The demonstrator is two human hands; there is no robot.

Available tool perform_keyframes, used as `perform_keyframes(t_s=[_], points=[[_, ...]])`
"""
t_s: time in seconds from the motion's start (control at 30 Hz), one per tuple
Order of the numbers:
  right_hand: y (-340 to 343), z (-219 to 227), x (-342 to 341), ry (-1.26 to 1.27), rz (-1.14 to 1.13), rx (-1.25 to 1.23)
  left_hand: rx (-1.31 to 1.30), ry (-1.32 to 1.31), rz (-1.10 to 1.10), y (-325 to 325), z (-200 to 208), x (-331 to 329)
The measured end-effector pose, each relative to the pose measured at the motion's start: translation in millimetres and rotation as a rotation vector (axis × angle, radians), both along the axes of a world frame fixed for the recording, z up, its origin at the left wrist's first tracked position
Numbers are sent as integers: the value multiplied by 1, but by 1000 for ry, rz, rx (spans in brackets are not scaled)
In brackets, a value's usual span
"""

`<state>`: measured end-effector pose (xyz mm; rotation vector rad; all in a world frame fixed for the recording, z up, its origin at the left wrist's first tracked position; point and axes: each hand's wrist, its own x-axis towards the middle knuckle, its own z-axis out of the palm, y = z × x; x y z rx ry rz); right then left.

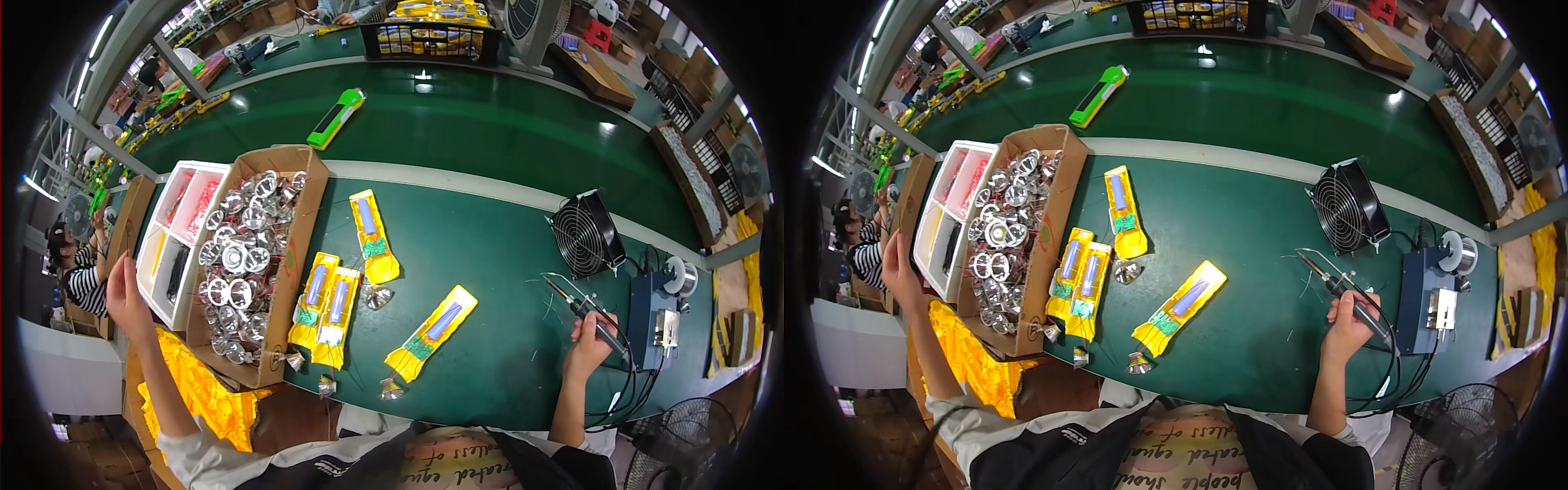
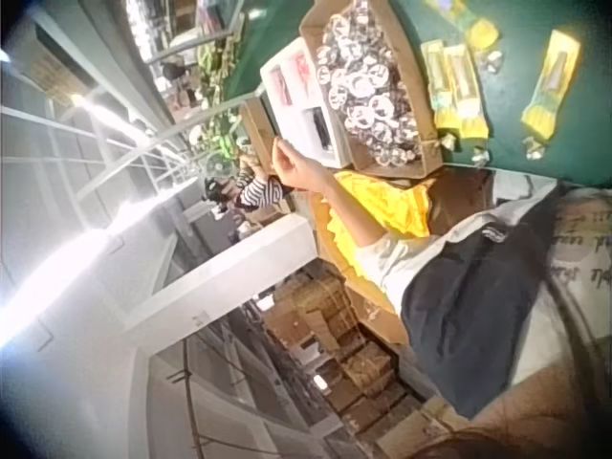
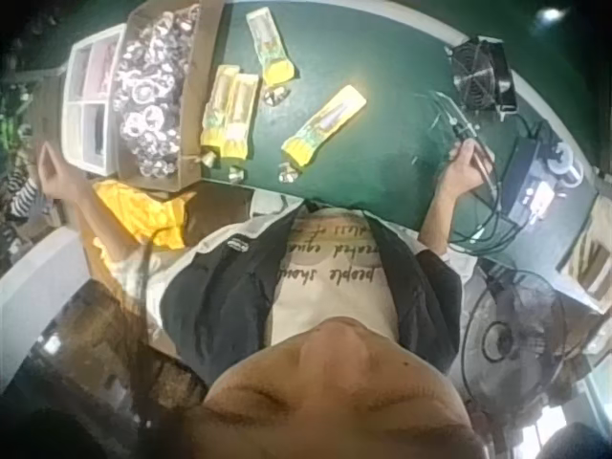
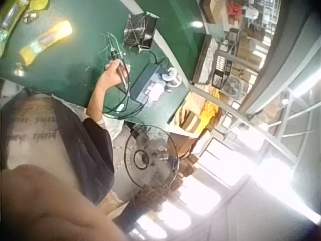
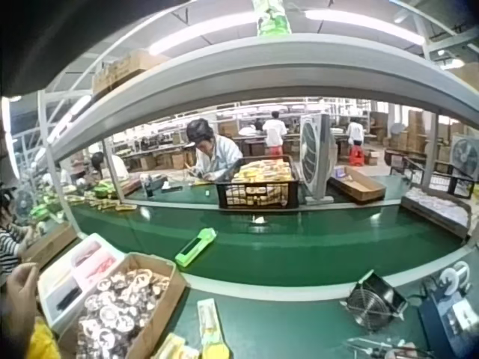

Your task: The person assembles flashlights by fitting internal components into flashlight casings, soldering wires to the circuit boards using a soldering iron, and placing the assembled flashlights onto a conveyor belt.

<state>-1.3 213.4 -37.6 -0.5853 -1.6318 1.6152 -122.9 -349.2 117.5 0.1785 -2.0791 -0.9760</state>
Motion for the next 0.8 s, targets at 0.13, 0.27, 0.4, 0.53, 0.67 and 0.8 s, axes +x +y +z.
perform_keyframes(t_s=[0.13, 0.27, 0.4, 0.53, 0.67, 0.8], points=[[-1, 5, -1, 29, -17, -53, -249, -115, -101, 94, 8, 63], [-1, -1, -1, 52, -4, -88, -429, -192, -449, 168, -19, 106], [0, -1, 2, 59, 35, -135, -248, -354, -569, 207, -66, 127], [-5, 3, 0, 66, 39, -119, 27, -418, -547, 237, -118, 137], [-12, 16, 6, 56, 60, -74, 112, -352, -472, 251, -148, 140], [-37, 27, 25, 113, 216, -196, 152, -317, -478, 255, -159, 143]])
